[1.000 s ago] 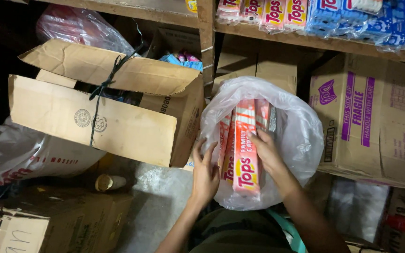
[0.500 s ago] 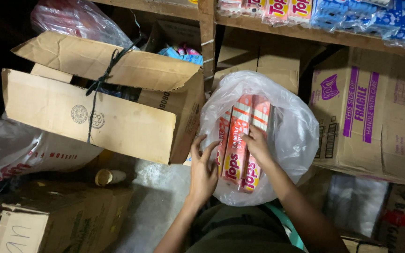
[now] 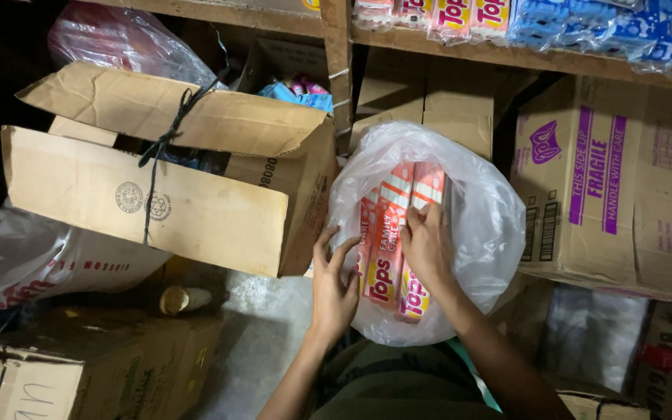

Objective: Packing individual snack/food packages from a shelf into a clear plastic bag.

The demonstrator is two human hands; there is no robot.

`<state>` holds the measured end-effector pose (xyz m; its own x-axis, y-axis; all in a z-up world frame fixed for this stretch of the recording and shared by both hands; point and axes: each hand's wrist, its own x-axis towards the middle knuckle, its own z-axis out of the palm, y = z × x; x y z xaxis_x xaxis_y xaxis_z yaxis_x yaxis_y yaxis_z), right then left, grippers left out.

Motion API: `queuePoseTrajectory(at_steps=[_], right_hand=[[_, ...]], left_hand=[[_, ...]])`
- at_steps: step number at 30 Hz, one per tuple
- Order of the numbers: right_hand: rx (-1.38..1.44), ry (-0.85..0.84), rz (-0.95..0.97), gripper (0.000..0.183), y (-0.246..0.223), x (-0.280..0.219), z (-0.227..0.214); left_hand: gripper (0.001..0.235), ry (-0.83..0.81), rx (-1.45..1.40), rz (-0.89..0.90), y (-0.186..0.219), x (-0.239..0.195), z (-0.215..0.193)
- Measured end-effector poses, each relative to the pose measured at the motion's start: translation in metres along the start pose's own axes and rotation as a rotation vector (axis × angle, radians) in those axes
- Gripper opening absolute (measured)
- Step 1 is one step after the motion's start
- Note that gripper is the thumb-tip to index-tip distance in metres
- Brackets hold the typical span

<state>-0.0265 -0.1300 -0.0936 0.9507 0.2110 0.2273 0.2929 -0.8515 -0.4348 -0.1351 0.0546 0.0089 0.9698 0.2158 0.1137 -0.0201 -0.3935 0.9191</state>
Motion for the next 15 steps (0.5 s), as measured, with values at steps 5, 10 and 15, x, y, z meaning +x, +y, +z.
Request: queuePoseTrajectory(at_steps=[5,10,15], right_hand=[[-0.048,-0.072,0.124,0.048,-0.014,-0.007,-0.021],[-0.245,-0.008,0.081,0.054,-0.01,-0.014,-0.012],[0.176,-0.072,0.242,0.05,0.015,-0.021,0.002]], left_hand=[[0.063,-0.021,-0.034,-0.038,-0.002,0.0,0.003],[0.065,-0.01,0.007,0.032,-0.004,0.0,0.007],[0.063,0.0,0.011,0.047,-0.006,-0.001,0.006]])
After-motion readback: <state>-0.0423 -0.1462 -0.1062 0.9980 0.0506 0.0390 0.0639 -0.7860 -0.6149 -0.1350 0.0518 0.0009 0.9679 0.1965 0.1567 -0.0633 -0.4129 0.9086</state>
